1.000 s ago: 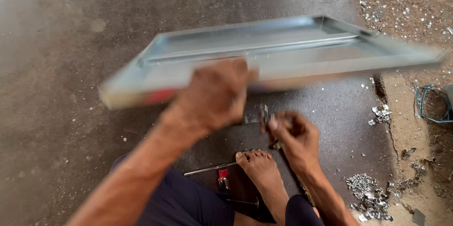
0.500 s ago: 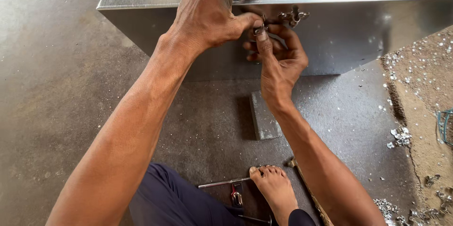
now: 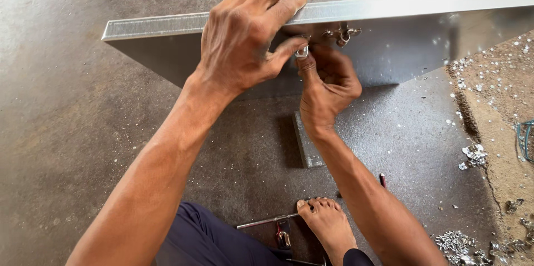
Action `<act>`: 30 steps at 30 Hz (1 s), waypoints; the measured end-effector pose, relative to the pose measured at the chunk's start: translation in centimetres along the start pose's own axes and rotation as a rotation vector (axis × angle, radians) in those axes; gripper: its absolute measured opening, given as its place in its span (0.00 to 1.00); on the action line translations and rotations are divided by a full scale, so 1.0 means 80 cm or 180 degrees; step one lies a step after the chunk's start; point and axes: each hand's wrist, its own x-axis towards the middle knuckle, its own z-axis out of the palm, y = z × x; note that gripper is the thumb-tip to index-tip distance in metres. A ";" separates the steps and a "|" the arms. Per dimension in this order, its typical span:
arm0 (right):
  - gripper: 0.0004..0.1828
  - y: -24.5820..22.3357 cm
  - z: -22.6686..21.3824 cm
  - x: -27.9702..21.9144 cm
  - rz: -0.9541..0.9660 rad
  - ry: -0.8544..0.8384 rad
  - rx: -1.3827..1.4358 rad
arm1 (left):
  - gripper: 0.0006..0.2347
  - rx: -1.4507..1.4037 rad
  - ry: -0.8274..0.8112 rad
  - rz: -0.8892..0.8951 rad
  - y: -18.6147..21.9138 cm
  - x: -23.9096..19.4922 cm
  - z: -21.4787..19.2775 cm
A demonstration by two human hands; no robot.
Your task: The person attaches a sliding latch and components to a metal panel using a hammer and a small tool. The person strikes a metal pin into place and fits a handle mechanism onto the sheet.
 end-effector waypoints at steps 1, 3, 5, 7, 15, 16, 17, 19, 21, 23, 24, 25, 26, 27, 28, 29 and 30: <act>0.14 -0.003 0.000 0.001 0.0377 0.0093 0.0253 | 0.23 -0.0013 0.0025 -0.0006 0.003 0.001 -0.001; 0.20 -0.017 0.000 0.001 0.1142 0.0268 0.0754 | 0.21 -0.0149 0.0002 -0.0095 0.011 0.001 -0.005; 0.22 -0.048 -0.014 0.000 0.2059 0.0067 0.1195 | 0.20 -0.0395 -0.0092 -0.0281 0.021 -0.005 -0.012; 0.24 -0.094 -0.040 -0.007 0.2969 -0.0050 0.1361 | 0.18 -0.0274 0.0071 -0.0255 0.049 -0.020 -0.014; 0.13 -0.181 -0.151 -0.076 0.3984 0.0363 0.0848 | 0.08 -0.0170 0.0275 -0.0676 0.224 -0.148 -0.002; 0.12 -0.167 -0.160 -0.087 0.4087 0.0470 0.0491 | 0.08 -0.0126 0.0493 -0.0788 0.237 -0.166 0.006; 0.10 -0.149 -0.167 -0.096 0.4105 0.0490 0.0499 | 0.08 -0.0045 0.0725 -0.0895 0.251 -0.183 0.015; 0.09 -0.120 -0.181 -0.111 0.4133 0.0545 0.0505 | 0.09 -0.1929 0.0322 -0.3148 0.304 -0.209 0.027; 0.06 -0.096 -0.194 -0.121 0.4214 0.0582 0.0390 | 0.13 -0.3634 0.0255 -0.4844 0.319 -0.225 0.047; 0.05 -0.080 -0.205 -0.133 0.4217 0.0468 0.0440 | 0.18 -0.5075 0.0784 -0.6022 0.294 -0.228 0.080; 0.05 -0.074 -0.210 -0.138 0.4168 0.0329 0.0547 | 0.18 -0.5256 0.0920 -0.5934 0.285 -0.227 0.090; 0.05 -0.070 -0.215 -0.141 0.4120 0.0205 0.0659 | 0.18 -0.5432 0.1039 -0.5844 0.277 -0.227 0.100; 0.04 -0.064 -0.220 -0.140 0.4167 0.0113 0.0590 | 0.18 -0.5605 0.1159 -0.5749 0.268 -0.227 0.110; 0.05 -0.058 -0.224 -0.136 0.4211 0.0027 0.0525 | 0.17 -0.5769 0.1150 -0.5692 0.257 -0.226 0.122; 0.06 -0.051 -0.226 -0.131 0.4253 -0.0059 0.0461 | 0.16 -0.5932 0.1141 -0.5632 0.245 -0.227 0.135; 0.09 -0.040 -0.228 -0.123 0.4283 -0.0134 0.0406 | 0.15 -0.6097 0.1114 -0.5615 0.239 -0.231 0.146; 0.11 -0.025 -0.227 -0.110 0.4314 -0.0210 0.0353 | 0.14 -0.6149 0.1091 -0.5712 0.225 -0.231 0.164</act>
